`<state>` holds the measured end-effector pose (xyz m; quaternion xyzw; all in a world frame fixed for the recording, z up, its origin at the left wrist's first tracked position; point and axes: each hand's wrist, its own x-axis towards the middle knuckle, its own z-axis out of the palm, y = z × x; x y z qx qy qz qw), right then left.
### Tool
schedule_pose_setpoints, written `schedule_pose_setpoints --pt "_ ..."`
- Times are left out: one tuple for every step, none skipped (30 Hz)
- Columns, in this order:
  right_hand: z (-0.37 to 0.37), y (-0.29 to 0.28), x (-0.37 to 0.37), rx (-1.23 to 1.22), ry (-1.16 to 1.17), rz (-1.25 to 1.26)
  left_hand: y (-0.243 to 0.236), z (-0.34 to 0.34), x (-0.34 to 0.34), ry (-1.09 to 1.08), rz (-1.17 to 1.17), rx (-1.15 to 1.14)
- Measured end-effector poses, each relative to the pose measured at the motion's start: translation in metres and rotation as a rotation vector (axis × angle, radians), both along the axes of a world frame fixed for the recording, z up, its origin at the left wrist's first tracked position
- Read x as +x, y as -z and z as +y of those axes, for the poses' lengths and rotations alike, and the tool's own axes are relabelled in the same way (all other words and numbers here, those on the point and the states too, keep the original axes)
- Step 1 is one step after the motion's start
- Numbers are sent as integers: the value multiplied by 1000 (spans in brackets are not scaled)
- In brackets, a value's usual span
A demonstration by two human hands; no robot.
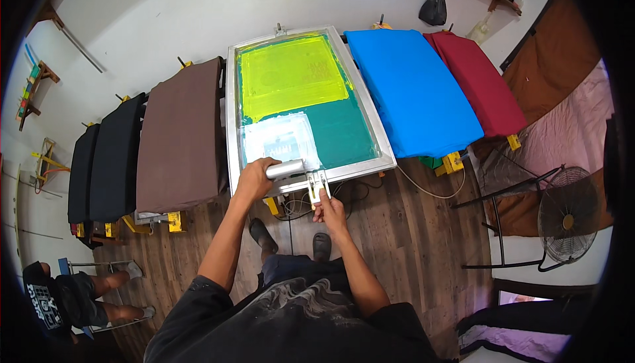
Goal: Performing screen printing on multiple garments.
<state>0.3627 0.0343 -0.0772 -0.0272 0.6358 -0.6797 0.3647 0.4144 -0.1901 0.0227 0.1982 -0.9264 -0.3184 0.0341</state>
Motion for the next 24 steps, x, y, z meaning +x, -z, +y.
schedule_pose_setpoints --pt "4 -1 -3 2 -1 2 0 2 -1 3 3 2" --pt "5 -6 -7 108 -61 29 -1 2 -1 -3 6 5" --pt "7 -11 -11 215 -121 59 0 2 -1 -14 7 7" --pt "14 -18 -16 432 -211 305 1 2 -2 -12 13 4" --pt "16 -45 -19 640 -307 556 4 -1 -1 -18 17 -1" --pt "13 -81 -18 778 -377 653 11 -6 1 -10 40 -17" --pt "10 -105 -21 759 -363 733 10 -6 -2 -16 18 -11" --pt "5 -124 -25 741 -346 809 7 -6 -4 -18 -6 -2" --pt "-6 -138 -29 650 -318 864 4 -7 -5 -7 -5 3" --pt "-20 -141 -35 528 -334 1013 2 -10 -6 -9 -10 14" --pt "-32 -145 -41 406 -346 1158 0 -10 -8 -5 -11 29" --pt "-50 -148 -46 481 -444 1251 -1 -12 -8 -13 -30 18" --pt "-67 -150 -50 555 -546 1344 -1 -13 -7 -21 -44 21" --pt "-80 -148 -57 646 -649 1390 -4 -12 -9 -23 -49 24" --pt "-93 -139 -66 730 -755 1437 -3 -14 -11 1 -45 -1" --pt "-101 -128 -75 663 -752 1458 -1 -15 -15 23 -75 -15" --pt "-111 -123 -83 707 -884 1346 1 -15 -17 40 -112 -25" --pt "-117 -120 -88 754 -1009 1221 -2 -15 -17 75 -112 -38" --pt "-116 -115 -93 653 -947 1289 -4 -17 -21 77 -150 -33" --pt "-121 -116 -95 649 -962 1293 -5 -22 -24 79 -187 -28" --pt "-125 -116 -96 651 -995 1250 -3 -29 -24 121 -193 -56" --pt "-129 -117 -98 655 -1024 1205 -3 -37 -24 137 -226 -1" --pt "-134 -118 -105 659 -1025 1210 -7 -44 -27 159 -253 50" --pt "-139 -120 -113 624 -1054 1199 -9 -52 -31 159 -238 109"
